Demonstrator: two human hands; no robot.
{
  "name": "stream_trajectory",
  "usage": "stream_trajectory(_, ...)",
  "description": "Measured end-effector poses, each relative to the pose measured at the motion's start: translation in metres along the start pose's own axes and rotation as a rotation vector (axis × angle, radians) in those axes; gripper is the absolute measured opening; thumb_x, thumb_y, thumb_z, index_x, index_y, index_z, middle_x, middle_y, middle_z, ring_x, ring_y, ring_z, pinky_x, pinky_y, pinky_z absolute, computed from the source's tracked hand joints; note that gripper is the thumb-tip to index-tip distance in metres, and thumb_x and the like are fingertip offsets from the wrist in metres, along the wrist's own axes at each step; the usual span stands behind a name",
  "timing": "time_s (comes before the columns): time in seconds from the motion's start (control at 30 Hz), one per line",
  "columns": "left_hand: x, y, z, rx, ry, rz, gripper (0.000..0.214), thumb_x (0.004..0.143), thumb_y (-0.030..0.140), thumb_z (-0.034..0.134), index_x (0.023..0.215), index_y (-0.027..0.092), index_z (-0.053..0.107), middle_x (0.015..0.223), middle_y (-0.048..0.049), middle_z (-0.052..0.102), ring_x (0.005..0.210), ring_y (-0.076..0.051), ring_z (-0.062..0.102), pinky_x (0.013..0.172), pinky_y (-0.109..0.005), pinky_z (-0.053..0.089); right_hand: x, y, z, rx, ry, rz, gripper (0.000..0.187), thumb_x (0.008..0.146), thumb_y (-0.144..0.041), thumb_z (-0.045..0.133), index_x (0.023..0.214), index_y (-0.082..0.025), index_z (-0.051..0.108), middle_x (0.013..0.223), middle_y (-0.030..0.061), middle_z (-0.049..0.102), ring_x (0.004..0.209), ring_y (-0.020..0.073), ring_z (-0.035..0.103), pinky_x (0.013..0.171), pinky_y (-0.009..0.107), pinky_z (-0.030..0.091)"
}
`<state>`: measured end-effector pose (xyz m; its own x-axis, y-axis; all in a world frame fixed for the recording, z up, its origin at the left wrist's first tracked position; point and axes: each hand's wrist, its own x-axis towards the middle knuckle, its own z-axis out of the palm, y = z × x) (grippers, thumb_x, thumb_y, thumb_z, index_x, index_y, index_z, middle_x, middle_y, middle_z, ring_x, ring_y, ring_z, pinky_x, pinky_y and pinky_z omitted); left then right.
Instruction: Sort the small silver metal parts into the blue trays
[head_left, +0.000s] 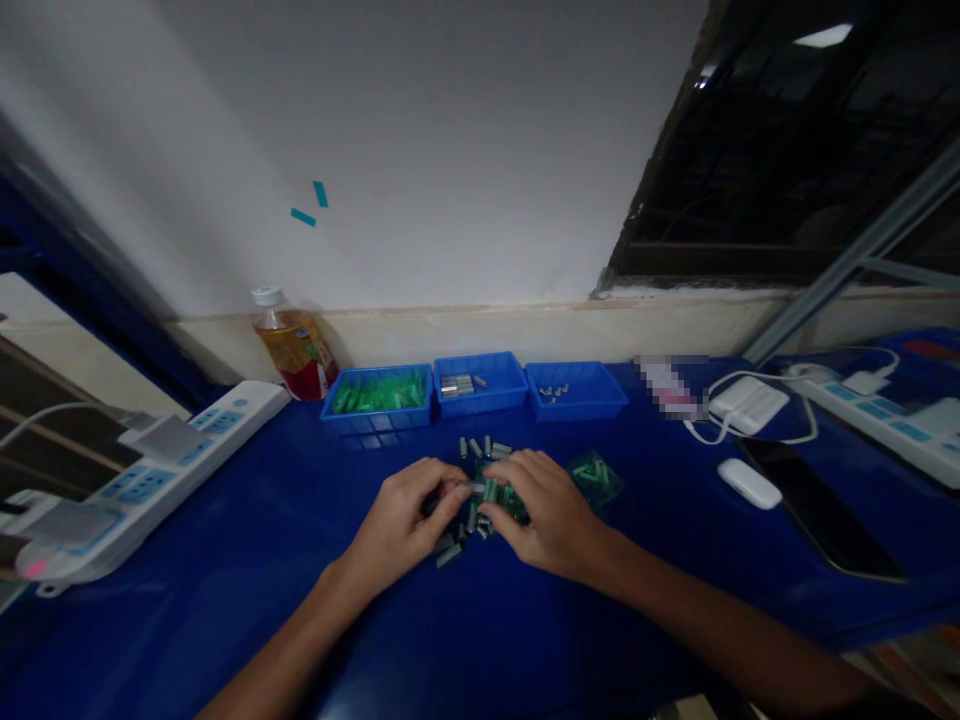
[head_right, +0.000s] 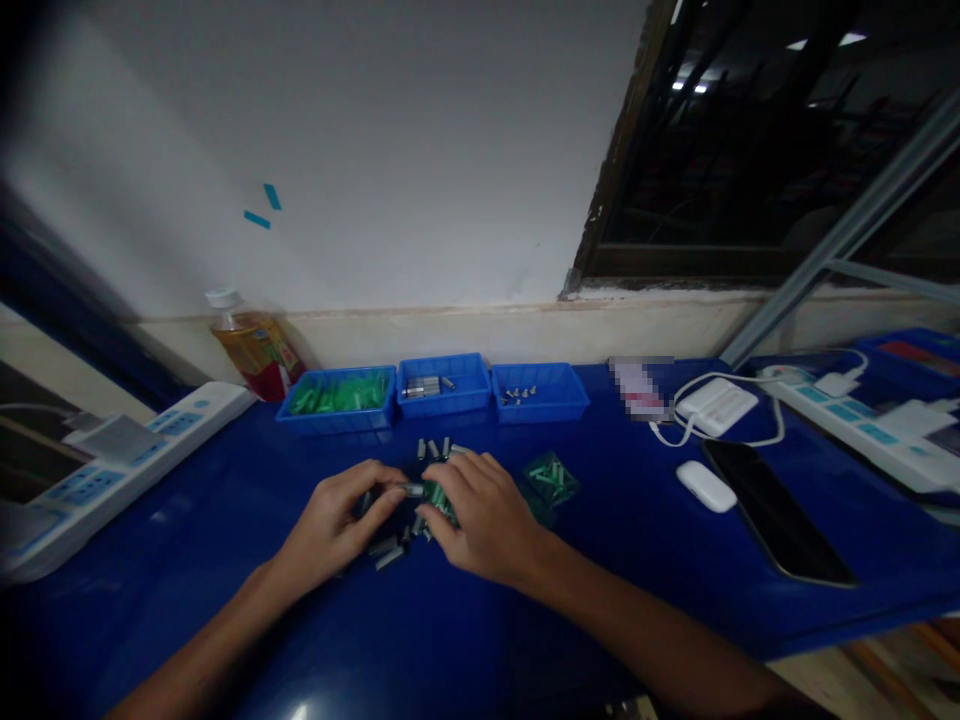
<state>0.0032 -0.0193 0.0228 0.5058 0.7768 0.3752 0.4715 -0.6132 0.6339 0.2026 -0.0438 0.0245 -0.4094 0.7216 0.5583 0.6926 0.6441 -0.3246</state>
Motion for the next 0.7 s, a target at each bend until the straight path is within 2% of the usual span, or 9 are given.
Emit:
stream_trajectory(0.1, 0.001, 0.002, 0.0, -0.004, 0.015, -0.002, 0.022, 0.092, 0.031, 0.046, 0.084, 0.016, 0.06, 0.072, -0.0017, 0.061, 0.067, -0.013, 0.057, 0.063, -0.024, 0.043, 0.001, 0.001, 0.016, -0.046, 0.002, -0.016, 0.008, 0.09, -0.022, 0.049, 0.094, -0.018, 0.056, 0.084, 0.0061, 0.062, 0.08, 0.0187, 0.056, 0.074, 0.034, 0.041)
stream_trajectory(0.17, 0.004, 0.002, -0.003, 0.006, 0.017, 0.0, 0.025, 0.093, 0.032, 0.043, 0.081, 0.016, 0.059, 0.071, -0.0015, 0.06, 0.066, -0.013, 0.056, 0.063, -0.024, 0.043, 0.002, 0.001, 0.017, -0.052, 0.004, -0.024, 0.009, 0.091, -0.021, 0.047, 0.093, -0.018, 0.056, 0.083, 0.0059, 0.062, 0.079, 0.0183, 0.055, 0.073, 0.033, 0.04)
stream_trajectory(0.23, 0.006, 0.001, -0.009, 0.054, -0.031, -0.005, 0.029, 0.095, 0.032, 0.039, 0.081, 0.017, 0.059, 0.073, -0.0021, 0.06, 0.07, -0.014, 0.056, 0.067, -0.026, 0.044, 0.004, 0.003, 0.015, -0.057, 0.0, -0.024, 0.009, 0.089, -0.021, 0.049, 0.092, -0.018, 0.056, 0.082, 0.0058, 0.062, 0.077, 0.0185, 0.054, 0.071, 0.034, 0.038)
stream_trajectory(0.33, 0.002, -0.005, -0.019, 0.225, -0.101, -0.098, 0.028, 0.094, 0.038, 0.041, 0.093, 0.019, 0.061, 0.09, -0.0049, 0.063, 0.085, -0.019, 0.056, 0.08, -0.034, 0.045, 0.006, 0.015, 0.01, -0.053, 0.047, 0.025, 0.006, 0.086, -0.021, 0.051, 0.085, -0.018, 0.056, 0.078, 0.0045, 0.061, 0.074, 0.018, 0.052, 0.068, 0.033, 0.037)
stream_trajectory(0.4, -0.008, -0.011, -0.019, 0.355, -0.058, -0.193, 0.033, 0.09, 0.044, 0.045, 0.106, 0.019, 0.06, 0.105, -0.0081, 0.061, 0.099, -0.025, 0.053, 0.088, -0.042, 0.044, 0.007, 0.028, 0.006, -0.042, 0.1, 0.076, 0.007, 0.085, -0.02, 0.05, 0.08, -0.019, 0.056, 0.074, 0.0036, 0.059, 0.072, 0.0175, 0.052, 0.068, 0.033, 0.037)
stream_trajectory(0.47, -0.022, -0.017, -0.012, 0.421, -0.005, -0.255, 0.04, 0.089, 0.047, 0.046, 0.114, 0.017, 0.057, 0.116, -0.0114, 0.057, 0.11, -0.029, 0.048, 0.092, -0.048, 0.042, 0.011, 0.043, 0.0, -0.045, 0.147, 0.11, 0.01, 0.084, -0.021, 0.05, 0.077, -0.019, 0.057, 0.073, 0.0032, 0.059, 0.072, 0.0177, 0.052, 0.069, 0.033, 0.038)
stream_trajectory(0.57, -0.033, -0.021, 0.01, 0.413, -0.031, -0.253, 0.043, 0.089, 0.047, 0.046, 0.12, 0.019, 0.054, 0.124, -0.0132, 0.052, 0.116, -0.03, 0.044, 0.093, -0.052, 0.04, 0.028, 0.065, -0.008, -0.128, 0.173, 0.135, 0.012, 0.084, -0.024, 0.051, 0.079, -0.019, 0.06, 0.074, 0.0042, 0.06, 0.075, 0.0194, 0.052, 0.072, 0.034, 0.039)
stream_trajectory(0.63, -0.03, -0.018, 0.022, 0.381, -0.045, -0.236, 0.042, 0.089, 0.045, 0.046, 0.121, 0.019, 0.053, 0.126, -0.013, 0.051, 0.118, -0.03, 0.043, 0.095, -0.054, 0.038, 0.048, 0.078, -0.012, -0.237, 0.113, 0.171, 0.016, 0.085, -0.027, 0.051, 0.082, -0.018, 0.064, 0.079, 0.0069, 0.062, 0.082, 0.0217, 0.052, 0.075, 0.036, 0.038)
stream_trajectory(0.7, -0.022, -0.009, 0.022, 0.347, -0.009, -0.218, 0.04, 0.09, 0.043, 0.045, 0.12, 0.018, 0.053, 0.124, -0.0128, 0.052, 0.12, -0.03, 0.042, 0.097, -0.054, 0.037, 0.073, 0.088, -0.011, -0.354, -0.036, 0.213, 0.021, 0.086, -0.029, 0.05, 0.086, -0.017, 0.066, 0.087, 0.01, 0.064, 0.09, 0.0248, 0.051, 0.077, 0.037, 0.037)
